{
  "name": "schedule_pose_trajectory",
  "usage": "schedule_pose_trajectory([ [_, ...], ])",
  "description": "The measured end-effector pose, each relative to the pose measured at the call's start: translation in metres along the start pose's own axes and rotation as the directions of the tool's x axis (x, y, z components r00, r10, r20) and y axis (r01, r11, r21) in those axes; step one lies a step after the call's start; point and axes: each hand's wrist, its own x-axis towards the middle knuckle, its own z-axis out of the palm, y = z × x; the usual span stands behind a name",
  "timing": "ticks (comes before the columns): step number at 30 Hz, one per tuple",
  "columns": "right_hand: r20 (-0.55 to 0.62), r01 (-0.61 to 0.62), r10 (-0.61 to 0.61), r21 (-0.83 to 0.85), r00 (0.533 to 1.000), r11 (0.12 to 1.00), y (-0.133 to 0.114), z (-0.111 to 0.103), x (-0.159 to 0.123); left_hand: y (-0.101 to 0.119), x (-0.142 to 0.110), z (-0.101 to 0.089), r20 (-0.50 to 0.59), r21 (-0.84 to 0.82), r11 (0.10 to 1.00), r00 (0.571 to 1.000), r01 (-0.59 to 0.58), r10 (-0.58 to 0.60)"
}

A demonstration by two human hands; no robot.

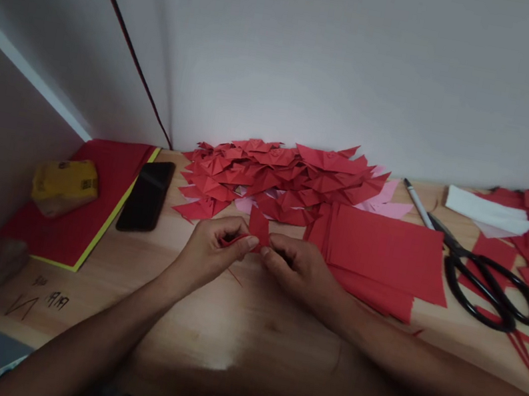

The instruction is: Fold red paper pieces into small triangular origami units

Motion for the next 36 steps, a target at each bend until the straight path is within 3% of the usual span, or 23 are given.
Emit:
schedule_pose_trajectory([
  [6,0.032,0.036,-0.039,0.065,0.999,0.997,0.004,-0.002,-0.001,-0.007,0.004,0.000,0.140,-0.139,0.986,0.988,0.087,-0.067],
  [10,0.029,0.061,-0.063,0.052,0.998,0.997,0.006,-0.001,-0.002,-0.009,0.004,0.001,0.141,-0.110,0.992,0.989,0.058,-0.042],
  [18,0.007,0.025,-0.025,0.018,1.000,1.000,0.000,0.001,0.000,0.000,-0.002,0.004,0.024,0.113,0.992,0.999,-0.050,0.047],
  [25,-0.003,0.035,-0.035,0.004,0.999,0.999,-0.003,0.001,0.000,0.001,-0.005,0.006,0.006,0.285,0.941,0.982,-0.182,0.188],
  [31,-0.010,0.021,-0.021,0.001,1.000,1.000,-0.002,0.000,0.001,-0.002,-0.001,0.002,0.039,0.060,0.998,0.999,-0.028,0.026],
  [36,0.004,0.001,-0.001,0.021,1.000,1.000,0.000,-0.001,0.000,-0.003,0.001,-0.001,0.034,-0.002,1.000,0.999,-0.031,0.031],
])
